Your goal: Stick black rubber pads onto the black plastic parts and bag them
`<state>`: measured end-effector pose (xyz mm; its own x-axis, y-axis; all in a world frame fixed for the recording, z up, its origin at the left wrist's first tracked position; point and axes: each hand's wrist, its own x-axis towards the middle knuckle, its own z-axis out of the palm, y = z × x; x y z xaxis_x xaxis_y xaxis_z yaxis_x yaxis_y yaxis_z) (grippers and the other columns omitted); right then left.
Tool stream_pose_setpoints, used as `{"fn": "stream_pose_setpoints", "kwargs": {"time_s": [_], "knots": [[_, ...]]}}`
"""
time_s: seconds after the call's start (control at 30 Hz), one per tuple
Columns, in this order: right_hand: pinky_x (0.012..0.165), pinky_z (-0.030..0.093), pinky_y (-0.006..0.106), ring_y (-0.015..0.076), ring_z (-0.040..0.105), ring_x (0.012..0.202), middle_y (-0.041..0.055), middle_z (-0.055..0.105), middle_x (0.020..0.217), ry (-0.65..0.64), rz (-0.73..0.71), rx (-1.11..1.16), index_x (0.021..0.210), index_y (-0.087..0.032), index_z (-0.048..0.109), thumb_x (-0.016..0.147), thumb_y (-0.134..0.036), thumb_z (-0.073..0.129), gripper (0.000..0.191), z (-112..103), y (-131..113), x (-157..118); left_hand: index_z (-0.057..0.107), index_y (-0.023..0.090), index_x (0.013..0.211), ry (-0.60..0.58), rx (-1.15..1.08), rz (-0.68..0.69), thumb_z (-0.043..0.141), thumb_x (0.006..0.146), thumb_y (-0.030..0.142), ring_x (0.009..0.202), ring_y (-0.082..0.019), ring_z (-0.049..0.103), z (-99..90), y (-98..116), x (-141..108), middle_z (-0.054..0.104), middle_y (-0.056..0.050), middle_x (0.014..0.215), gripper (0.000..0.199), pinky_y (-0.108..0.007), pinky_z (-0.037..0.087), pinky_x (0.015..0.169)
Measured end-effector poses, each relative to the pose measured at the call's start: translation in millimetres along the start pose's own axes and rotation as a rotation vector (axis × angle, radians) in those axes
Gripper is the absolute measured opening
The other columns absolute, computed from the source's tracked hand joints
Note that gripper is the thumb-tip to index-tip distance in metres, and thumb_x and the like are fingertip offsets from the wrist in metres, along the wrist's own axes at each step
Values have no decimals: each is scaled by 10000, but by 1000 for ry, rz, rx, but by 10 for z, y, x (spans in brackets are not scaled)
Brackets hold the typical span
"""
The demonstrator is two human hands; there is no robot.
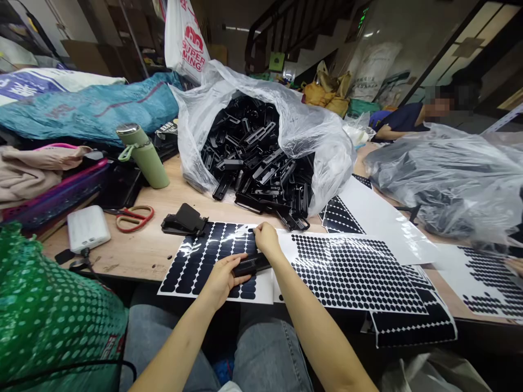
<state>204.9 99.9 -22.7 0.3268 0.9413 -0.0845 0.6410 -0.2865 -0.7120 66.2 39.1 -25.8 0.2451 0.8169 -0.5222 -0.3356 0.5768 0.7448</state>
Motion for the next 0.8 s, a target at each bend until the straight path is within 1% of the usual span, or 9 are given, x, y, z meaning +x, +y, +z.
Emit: {"fn": "stream_pose_setpoints", "kwargs": {"time_s": [0.1, 0.17, 0.23, 0.3, 0.4, 0.47, 0.57, 0.63, 0.8], "knots": [[695, 423, 271, 169, 581, 745, 57, 635, 792, -18, -64, 125, 761, -174, 552, 794, -288, 427, 172, -139, 75, -188, 650, 95, 901, -57, -25, -16, 500, 753, 96, 851, -226, 615, -43, 8, 7, 643, -141, 918, 210, -418, 525, 731], [650, 430, 259, 151, 573, 687, 34, 626, 751, -62, -71, 205, 759, -180, 538, 793, -333, 417, 198, -209, 152, -333, 648, 93, 906, -91, -32, -27, 499, 746, 87, 848, -227, 619, -68, 3, 14, 646, -142, 923, 219, -420, 523, 732], [635, 427, 265, 150, 561, 668, 26, 609, 727, -119, -72, 281, 744, -180, 530, 779, -349, 429, 200, -255, 220, -460, 643, 96, 918, -120, -34, -35, 507, 746, 97, 855, -230, 620, -88, -9, 21, 647, -144, 933, 220, -412, 523, 730], [664, 419, 280, 154, 547, 702, 27, 593, 754, -161, -89, 321, 713, -182, 520, 761, -343, 455, 180, -295, 255, -566, 637, 99, 935, -143, -36, -42, 512, 756, 116, 848, -231, 624, -104, -23, 25, 650, -145, 921, 219, -405, 524, 719], [727, 404, 300, 149, 522, 745, 33, 570, 856, -161, -142, 289, 676, -188, 500, 743, -313, 477, 143, -364, 241, -703, 634, 107, 951, -164, -34, -52, 526, 766, 136, 836, -225, 628, -121, -42, 26, 656, -142, 900, 216, -398, 520, 722], [760, 398, 310, 147, 517, 782, 40, 550, 933, -190, -171, 269, 670, -190, 497, 741, -288, 480, 122, -401, 210, -778, 637, 110, 960, -180, -28, -46, 543, 766, 147, 830, -215, 628, -127, -54, 25, 657, -138, 906, 219, -389, 516, 737], [818, 380, 323, 161, 509, 898, 49, 520, 994, -295, -170, 245, 639, -187, 495, 738, -257, 482, 122, -406, 180, -839, 639, 115, 972, -209, -28, -28, 549, 775, 163, 816, -197, 622, -130, -72, 21, 656, -125, 910, 222, -385, 509, 758], [843, 369, 329, 168, 496, 943, 52, 506, 1003, -335, -140, 226, 634, -185, 495, 741, -256, 480, 129, -378, 182, -841, 634, 119, 983, -222, -32, -24, 538, 787, 169, 829, -194, 617, -130, -84, 20, 654, -117, 918, 223, -396, 500, 782], [829, 378, 322, 166, 499, 903, 48, 501, 968, -349, -111, 196, 658, -184, 494, 746, -264, 478, 120, -314, 218, -800, 623, 128, 1015, -247, -2, -19, 536, 798, 195, 862, -197, 611, -140, -112, 26, 650, -113, 947, 243, -398, 489, 808]]}}
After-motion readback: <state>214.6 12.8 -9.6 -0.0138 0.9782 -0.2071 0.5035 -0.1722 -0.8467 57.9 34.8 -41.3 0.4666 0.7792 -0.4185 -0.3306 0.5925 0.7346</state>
